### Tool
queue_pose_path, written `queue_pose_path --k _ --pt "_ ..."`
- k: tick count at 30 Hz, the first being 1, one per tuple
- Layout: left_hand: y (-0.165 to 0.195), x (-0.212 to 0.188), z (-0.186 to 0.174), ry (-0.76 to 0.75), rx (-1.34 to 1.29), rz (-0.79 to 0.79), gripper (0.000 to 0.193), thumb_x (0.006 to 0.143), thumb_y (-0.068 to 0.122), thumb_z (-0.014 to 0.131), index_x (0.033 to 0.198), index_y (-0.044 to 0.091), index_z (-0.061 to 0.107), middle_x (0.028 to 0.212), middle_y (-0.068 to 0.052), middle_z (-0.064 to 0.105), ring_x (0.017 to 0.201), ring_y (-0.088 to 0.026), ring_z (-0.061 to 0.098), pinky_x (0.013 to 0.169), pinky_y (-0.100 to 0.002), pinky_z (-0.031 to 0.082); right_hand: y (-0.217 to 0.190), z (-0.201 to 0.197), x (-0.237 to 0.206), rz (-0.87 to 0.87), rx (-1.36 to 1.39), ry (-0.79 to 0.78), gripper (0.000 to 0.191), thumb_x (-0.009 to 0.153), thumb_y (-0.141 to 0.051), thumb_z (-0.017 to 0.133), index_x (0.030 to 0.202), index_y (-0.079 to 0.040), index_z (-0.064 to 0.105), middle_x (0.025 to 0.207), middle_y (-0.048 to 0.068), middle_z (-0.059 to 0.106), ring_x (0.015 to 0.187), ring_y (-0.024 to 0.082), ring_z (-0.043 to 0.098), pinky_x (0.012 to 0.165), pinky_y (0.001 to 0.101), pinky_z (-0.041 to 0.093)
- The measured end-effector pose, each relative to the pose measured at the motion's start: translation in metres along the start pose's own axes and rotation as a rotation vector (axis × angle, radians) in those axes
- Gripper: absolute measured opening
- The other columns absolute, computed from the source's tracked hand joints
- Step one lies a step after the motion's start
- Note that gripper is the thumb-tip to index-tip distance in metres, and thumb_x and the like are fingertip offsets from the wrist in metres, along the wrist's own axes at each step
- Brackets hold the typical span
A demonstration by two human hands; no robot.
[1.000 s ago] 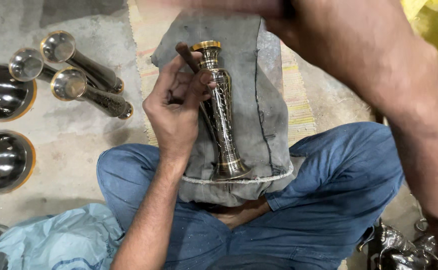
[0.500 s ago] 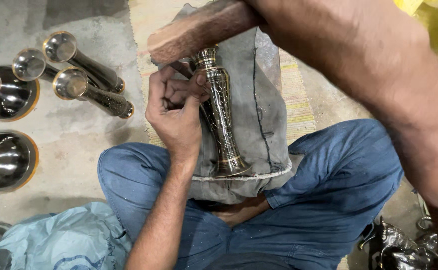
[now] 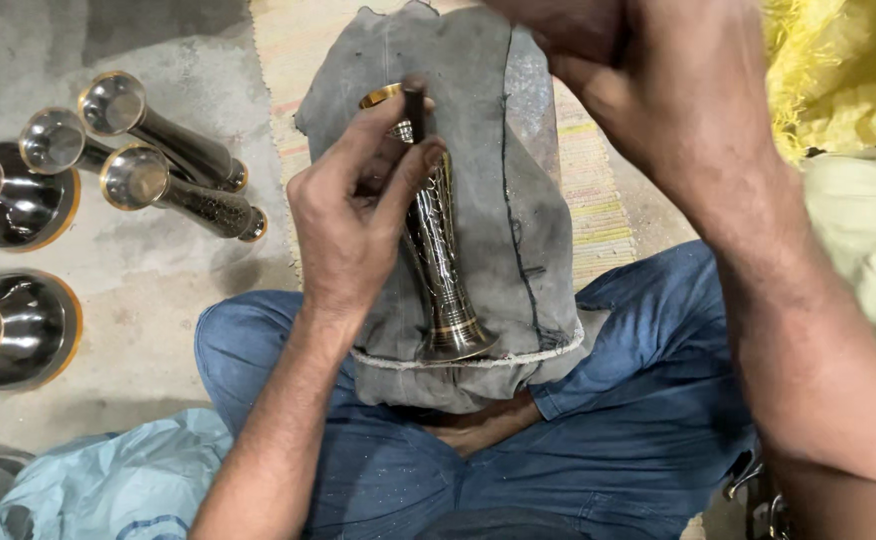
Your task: The person sits cross-legged and uses a metal chisel and wooden mallet to engrave decorative patterns on a silver-colored metal vase. They repeatedly strike the chisel along the vase surface, rotating the vase to work on different sections.
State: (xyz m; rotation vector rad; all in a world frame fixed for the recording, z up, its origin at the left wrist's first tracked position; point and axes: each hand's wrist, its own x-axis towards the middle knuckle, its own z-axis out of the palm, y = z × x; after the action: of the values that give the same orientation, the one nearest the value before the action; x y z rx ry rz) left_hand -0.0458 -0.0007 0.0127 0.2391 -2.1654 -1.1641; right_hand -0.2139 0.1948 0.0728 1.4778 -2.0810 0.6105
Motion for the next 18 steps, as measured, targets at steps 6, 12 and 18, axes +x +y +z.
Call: queue_pose_path --k 6,12,18 --pt "-0.006 0.024 -0.008 -0.246 0.125 0.198 0.035 0.1 0.018 0.08 0.131 0.007 0.068 0.098 -0.009 0.079 0.084 -0.017 0.079 0.073 -0.03 0.063 0.001 0.008 -0.038 0.185 0.224 -0.055 0.03 0.092 0.002 0.079 0.112 0.002 0.056 0.097 0.018 0.068 0.094 0.032 0.071 0.082 0.0448 0.055" --pt "-0.003 0.041 -0.018 -0.467 0.164 0.257 0.038 0.097 0.026 0.079 0.13 0.011 0.069 0.102 -0.007 0.079 0.089 -0.019 0.079 0.078 -0.033 0.064 -0.011 0.026 -0.082 0.389 0.292 0.053 0.034 0.09 0.002 0.077 0.111 0.003 0.051 0.108 0.02 0.068 0.099 0.032 0.071 0.086 0.0404 0.06" --pt "0.005 0.053 -0.021 -0.612 0.18 0.328 0.036 0.094 0.025 0.078 0.128 0.013 0.071 0.098 -0.006 0.079 0.086 -0.018 0.078 0.074 -0.033 0.064 -0.027 0.03 -0.099 0.636 0.437 0.11 0.026 0.089 0.0 0.07 0.108 -0.002 0.051 0.096 0.01 0.069 0.09 0.023 0.073 0.073 0.0354 0.057"
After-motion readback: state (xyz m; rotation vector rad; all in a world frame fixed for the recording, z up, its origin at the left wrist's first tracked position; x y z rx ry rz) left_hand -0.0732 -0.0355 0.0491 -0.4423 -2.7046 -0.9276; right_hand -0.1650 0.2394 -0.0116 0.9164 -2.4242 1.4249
